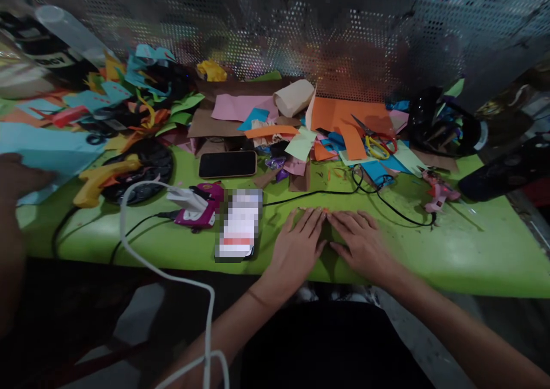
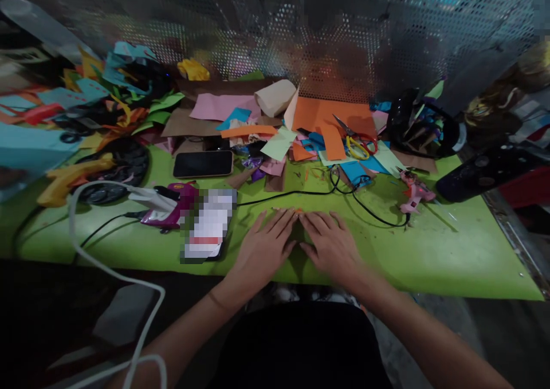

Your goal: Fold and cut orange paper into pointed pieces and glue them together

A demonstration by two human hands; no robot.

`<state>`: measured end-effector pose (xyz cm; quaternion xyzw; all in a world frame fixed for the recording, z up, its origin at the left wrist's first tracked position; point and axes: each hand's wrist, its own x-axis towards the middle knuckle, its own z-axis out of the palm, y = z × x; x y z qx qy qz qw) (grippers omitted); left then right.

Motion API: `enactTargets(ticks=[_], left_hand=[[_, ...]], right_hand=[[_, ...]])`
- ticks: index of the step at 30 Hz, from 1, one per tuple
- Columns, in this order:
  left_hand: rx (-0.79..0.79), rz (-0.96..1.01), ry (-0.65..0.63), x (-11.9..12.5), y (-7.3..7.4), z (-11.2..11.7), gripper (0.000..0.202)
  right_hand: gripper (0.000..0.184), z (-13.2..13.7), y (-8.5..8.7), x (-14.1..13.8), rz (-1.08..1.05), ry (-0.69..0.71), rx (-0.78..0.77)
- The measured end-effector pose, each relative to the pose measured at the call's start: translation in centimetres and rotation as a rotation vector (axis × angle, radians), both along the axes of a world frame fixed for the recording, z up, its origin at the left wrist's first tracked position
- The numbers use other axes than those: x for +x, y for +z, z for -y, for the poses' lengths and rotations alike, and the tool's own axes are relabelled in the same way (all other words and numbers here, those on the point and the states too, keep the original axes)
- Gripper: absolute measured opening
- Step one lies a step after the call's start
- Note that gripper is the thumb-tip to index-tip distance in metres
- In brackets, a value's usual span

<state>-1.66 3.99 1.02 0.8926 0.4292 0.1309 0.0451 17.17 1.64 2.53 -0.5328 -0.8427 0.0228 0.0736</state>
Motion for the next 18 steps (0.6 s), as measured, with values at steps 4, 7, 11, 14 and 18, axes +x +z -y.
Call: enactTargets(ticks=[4, 7, 11, 14, 18], left_hand=[[-0.013, 0.025, 0.029, 0.4, 0.3, -0.8, 0.046], [-0.016, 0.042, 0.045, 0.8, 0.3, -1.5, 0.046], [0.011, 0.031, 0.042, 0.4, -0.1, -0.7, 0.048], [0.014, 0.012, 0.036, 0.1, -0.3, 0.1, 0.051], [0.005, 0.013, 0.031, 0.1, -0.1, 0.0, 0.051]], right_hand=[[0.049, -1.2, -0.3, 0.8, -0.038, -0.019, 0.016], [0.049, -2.2, -0.7, 1.7, -0.108, -0.031, 0.023], [0.049, -1.5, -1.2, 2.3, -0.132, -0.042, 0.039], [0.048, -0.5, -1.1, 2.1, -0.069, -0.027, 0.038], [0.049, -0.4, -0.8, 1.6, -0.022, -0.036, 0.065]])
